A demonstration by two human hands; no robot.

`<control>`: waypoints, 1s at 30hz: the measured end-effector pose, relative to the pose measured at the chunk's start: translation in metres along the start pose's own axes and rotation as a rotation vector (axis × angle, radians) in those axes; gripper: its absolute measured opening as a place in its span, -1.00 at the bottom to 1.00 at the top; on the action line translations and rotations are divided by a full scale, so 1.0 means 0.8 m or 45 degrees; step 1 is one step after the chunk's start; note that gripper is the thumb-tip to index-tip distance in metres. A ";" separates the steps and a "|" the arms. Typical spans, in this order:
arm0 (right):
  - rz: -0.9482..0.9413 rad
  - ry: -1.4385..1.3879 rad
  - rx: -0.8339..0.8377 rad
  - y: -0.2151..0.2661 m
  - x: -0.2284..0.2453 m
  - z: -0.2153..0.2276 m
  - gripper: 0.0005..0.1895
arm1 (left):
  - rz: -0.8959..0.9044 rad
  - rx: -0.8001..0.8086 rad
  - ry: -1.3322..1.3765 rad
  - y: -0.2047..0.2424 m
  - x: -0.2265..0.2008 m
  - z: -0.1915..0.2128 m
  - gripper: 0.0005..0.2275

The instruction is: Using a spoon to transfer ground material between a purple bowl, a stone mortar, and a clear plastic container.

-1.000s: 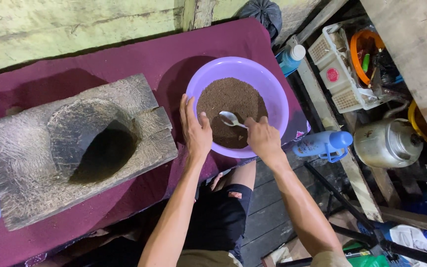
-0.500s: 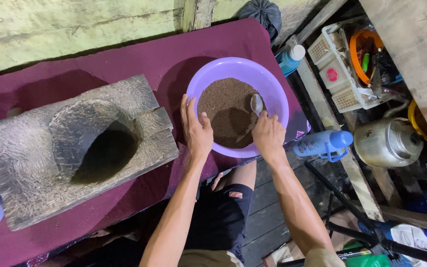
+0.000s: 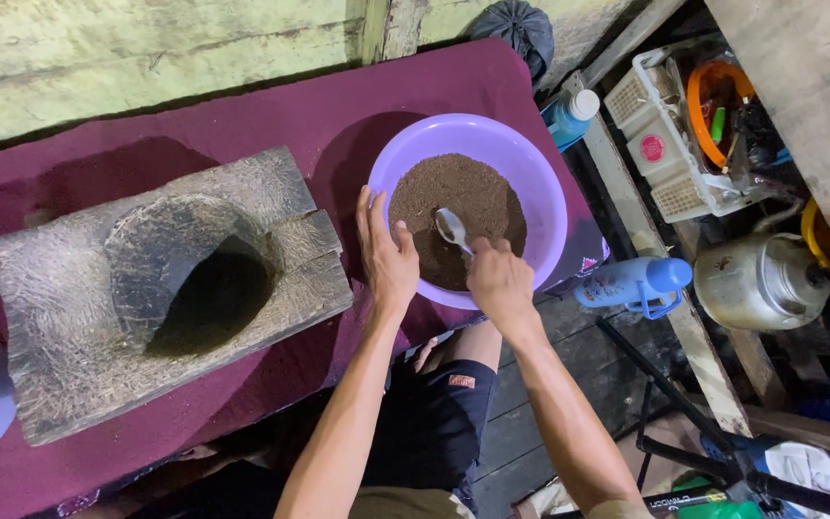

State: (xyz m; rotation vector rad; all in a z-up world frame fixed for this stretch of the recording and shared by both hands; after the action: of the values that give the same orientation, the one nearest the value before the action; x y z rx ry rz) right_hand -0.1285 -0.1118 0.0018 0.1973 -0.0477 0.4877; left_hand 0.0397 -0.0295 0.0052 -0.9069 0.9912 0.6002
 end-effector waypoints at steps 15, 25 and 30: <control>-0.131 -0.109 -0.262 -0.056 -0.035 0.021 -0.71 | 0.142 -0.014 0.131 0.007 0.007 -0.007 -0.37; -0.056 -0.227 -0.091 -0.104 -0.028 -0.020 -0.70 | 0.192 -0.022 0.130 0.009 0.032 -0.017 -0.41; -0.044 -0.100 0.070 -0.091 -0.040 -0.053 -0.70 | 0.331 0.015 0.283 0.018 0.034 -0.008 -0.48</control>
State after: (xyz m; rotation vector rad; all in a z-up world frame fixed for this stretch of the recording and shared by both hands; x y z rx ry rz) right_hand -0.1230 -0.1809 -0.0558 0.2710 -0.1074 0.4474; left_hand 0.0378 -0.0270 -0.0261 -0.8528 1.3247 0.7219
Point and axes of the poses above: each hand's wrist, its own y-axis away from the middle knuckle, its own z-axis out of the back of the hand, x = y × z, the point moved 5 cm from there along -y, towards the middle knuckle, and after that the axes turned 4 degrees about z, right-handed, at the moved point
